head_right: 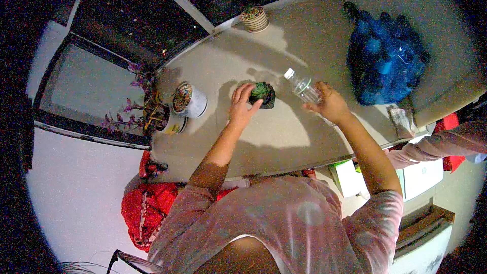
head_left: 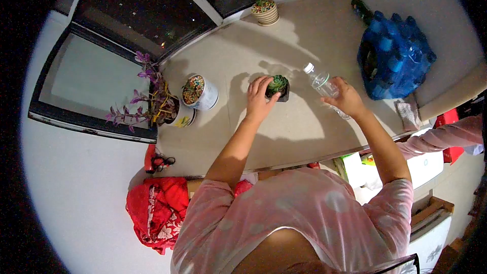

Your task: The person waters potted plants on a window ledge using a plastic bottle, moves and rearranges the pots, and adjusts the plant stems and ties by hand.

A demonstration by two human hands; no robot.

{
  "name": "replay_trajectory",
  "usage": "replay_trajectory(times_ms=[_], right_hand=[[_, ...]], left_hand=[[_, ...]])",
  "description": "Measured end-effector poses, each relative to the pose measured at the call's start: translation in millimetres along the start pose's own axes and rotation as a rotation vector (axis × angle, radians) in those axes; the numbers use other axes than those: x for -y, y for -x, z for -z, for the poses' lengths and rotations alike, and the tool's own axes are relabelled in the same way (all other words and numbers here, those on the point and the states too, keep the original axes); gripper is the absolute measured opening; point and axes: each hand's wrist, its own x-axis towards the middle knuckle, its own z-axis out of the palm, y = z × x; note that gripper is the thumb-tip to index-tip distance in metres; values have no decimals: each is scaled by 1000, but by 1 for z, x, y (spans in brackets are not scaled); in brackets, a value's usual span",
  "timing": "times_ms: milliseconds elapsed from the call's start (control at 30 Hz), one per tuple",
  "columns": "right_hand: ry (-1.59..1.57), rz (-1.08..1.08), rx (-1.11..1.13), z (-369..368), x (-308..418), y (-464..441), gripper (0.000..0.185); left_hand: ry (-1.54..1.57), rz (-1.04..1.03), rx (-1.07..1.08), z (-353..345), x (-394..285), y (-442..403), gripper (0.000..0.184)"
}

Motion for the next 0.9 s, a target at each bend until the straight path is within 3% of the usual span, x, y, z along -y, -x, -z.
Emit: replay_trajectory(times_ms=[167, 367, 600, 667, 767, 900], right_hand=[[-4, -43, 36, 1, 5, -2, 72], [-95, -35, -12, -4, -4, 0, 62], [-132, 24, -203, -13, -22, -4, 61], [-207, -92, -219, -18, -30, -9, 70], [-351, -125, -316, -23, -25, -9, 76], [-490, -84, -448, -43, -38, -10, 78]], left_hand=[[-149, 220, 90, -14, -22, -18, 103], [-167, 425, 386, -12, -28, -39, 110], [-49, 78, 628, 1, -30, -50, 107], [-12, 15, 626, -3, -28, -50, 104], [-15, -177, 436, -3, -33, -39, 96], [-110, -265, 361, 2, -46, -17, 88]])
